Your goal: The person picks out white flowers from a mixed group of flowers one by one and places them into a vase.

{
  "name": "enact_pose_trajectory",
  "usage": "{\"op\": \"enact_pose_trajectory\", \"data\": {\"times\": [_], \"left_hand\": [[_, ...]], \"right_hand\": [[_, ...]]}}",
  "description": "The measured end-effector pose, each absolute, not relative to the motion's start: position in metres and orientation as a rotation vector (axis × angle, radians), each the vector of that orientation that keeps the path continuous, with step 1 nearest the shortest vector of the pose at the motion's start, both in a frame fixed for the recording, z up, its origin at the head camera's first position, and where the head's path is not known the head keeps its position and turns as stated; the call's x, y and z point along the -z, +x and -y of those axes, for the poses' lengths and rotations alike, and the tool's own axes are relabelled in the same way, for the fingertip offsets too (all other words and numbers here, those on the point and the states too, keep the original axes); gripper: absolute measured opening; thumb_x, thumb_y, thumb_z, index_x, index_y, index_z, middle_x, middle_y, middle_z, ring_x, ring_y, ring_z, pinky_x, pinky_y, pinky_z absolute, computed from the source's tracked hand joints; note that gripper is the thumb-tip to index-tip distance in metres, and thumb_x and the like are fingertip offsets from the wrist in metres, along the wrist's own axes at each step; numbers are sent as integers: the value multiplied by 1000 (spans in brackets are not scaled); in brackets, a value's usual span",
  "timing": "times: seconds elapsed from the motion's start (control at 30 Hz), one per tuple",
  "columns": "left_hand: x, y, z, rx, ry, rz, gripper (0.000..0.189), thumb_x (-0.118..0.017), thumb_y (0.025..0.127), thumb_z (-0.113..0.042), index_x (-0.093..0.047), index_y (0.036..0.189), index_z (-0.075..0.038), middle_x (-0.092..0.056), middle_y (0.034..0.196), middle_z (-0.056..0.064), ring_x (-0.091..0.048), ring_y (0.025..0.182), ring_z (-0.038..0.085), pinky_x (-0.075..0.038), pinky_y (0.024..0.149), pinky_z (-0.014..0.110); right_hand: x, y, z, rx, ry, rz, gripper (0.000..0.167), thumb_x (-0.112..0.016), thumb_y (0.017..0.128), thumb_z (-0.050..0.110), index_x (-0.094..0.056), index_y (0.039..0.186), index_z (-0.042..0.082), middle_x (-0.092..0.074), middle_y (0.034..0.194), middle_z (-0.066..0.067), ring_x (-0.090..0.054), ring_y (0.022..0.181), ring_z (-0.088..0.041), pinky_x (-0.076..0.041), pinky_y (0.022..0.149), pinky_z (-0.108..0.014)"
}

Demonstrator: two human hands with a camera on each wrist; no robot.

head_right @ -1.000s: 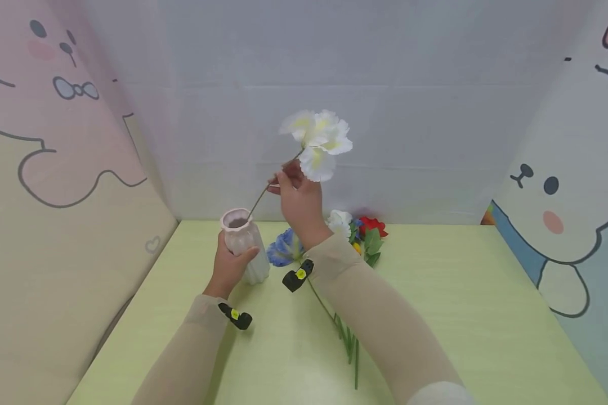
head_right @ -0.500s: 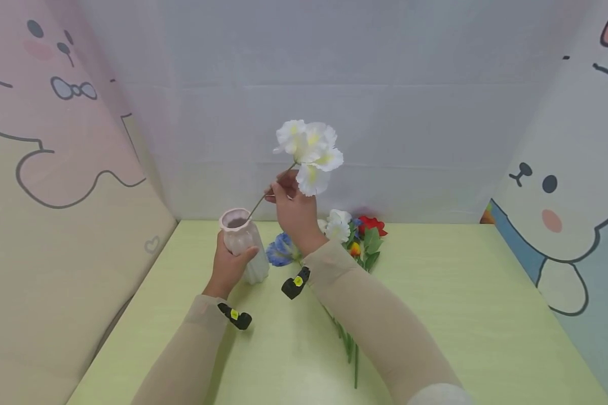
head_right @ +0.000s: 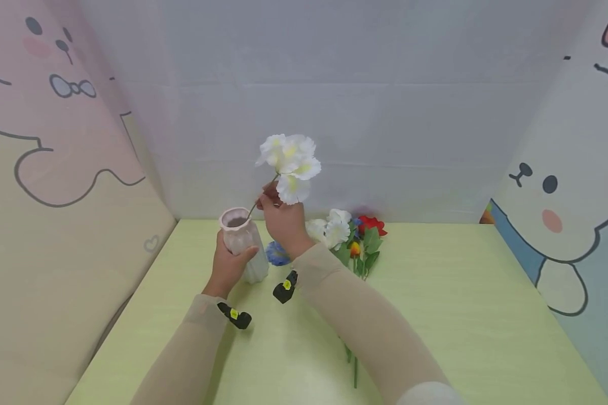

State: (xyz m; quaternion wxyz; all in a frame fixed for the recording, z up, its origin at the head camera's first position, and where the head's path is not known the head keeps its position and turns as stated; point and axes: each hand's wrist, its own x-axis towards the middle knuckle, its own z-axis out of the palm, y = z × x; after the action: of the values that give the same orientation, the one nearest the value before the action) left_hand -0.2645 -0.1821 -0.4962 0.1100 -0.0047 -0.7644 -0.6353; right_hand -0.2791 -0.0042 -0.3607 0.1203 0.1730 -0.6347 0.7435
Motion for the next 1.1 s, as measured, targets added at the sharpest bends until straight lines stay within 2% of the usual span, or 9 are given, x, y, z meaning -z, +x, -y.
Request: {"op": "enact_pose_trajectory", "data": {"times": [0.13,0.23,0.4,0.57,0.7,0.93,1.1], "left_hand": [[497,-265,183,1869,-12,2250,93,-87,83,-30,-29,155,-21,-52,137,10,-54,123,34,-44,103,59],[497,-265,183,1870,-8,2251,93,-88,82,-32,-29,155,-22,-52,137,9,-53,123,34,-43,103,59],[498,-265,184,1870,-5,2244,94,-88,82,-33,-30,154,-22,-52,137,10,-53,123,34,-44,102,59],[499,-267,184,1873,-25,2230,93,-88,82,-30,-31,154,-21,-52,136,11,-54,121,33,-44,101,58],[498,-266,183,1867,-43,2217,92,-88,83,-28,-30,155,-20,-52,135,13,-54,118,34,-45,100,57],[496,-264,182,1880,-48,2231,93,-87,84,-29,-27,156,-21,-50,138,11,-53,123,34,-44,103,59],[496,-265,182,1872,-44,2237,93,-87,84,-29,-28,156,-19,-50,139,11,-53,123,35,-43,103,60]], "right_hand": [[365,-279,7,-2155,484,1881,9,-61,100,-6,-59,109,-4,-65,100,-25,-65,95,-50,-57,87,-43],[368,-279,8,-2115,478,1905,9,-64,99,-5,-62,107,-1,-66,96,-19,-67,90,-45,-57,85,-44],[372,-278,12,-2019,472,1987,9,-66,99,0,-65,108,2,-67,92,-11,-70,83,-29,-57,80,-38],[376,-273,17,-1916,387,2175,15,-66,101,12,-67,116,11,-70,98,-3,-69,92,-16,-56,86,-33],[378,-272,20,-1871,381,2218,19,-66,101,12,-68,120,12,-68,105,-3,-67,100,-17,-54,90,-34],[381,-274,21,-1892,398,2251,19,-66,100,9,-69,120,8,-67,107,-5,-64,103,-20,-54,91,-34],[377,-275,18,-1810,424,2360,19,-67,101,18,-70,115,6,-69,106,-9,-66,102,-26,-54,89,-40]]}}
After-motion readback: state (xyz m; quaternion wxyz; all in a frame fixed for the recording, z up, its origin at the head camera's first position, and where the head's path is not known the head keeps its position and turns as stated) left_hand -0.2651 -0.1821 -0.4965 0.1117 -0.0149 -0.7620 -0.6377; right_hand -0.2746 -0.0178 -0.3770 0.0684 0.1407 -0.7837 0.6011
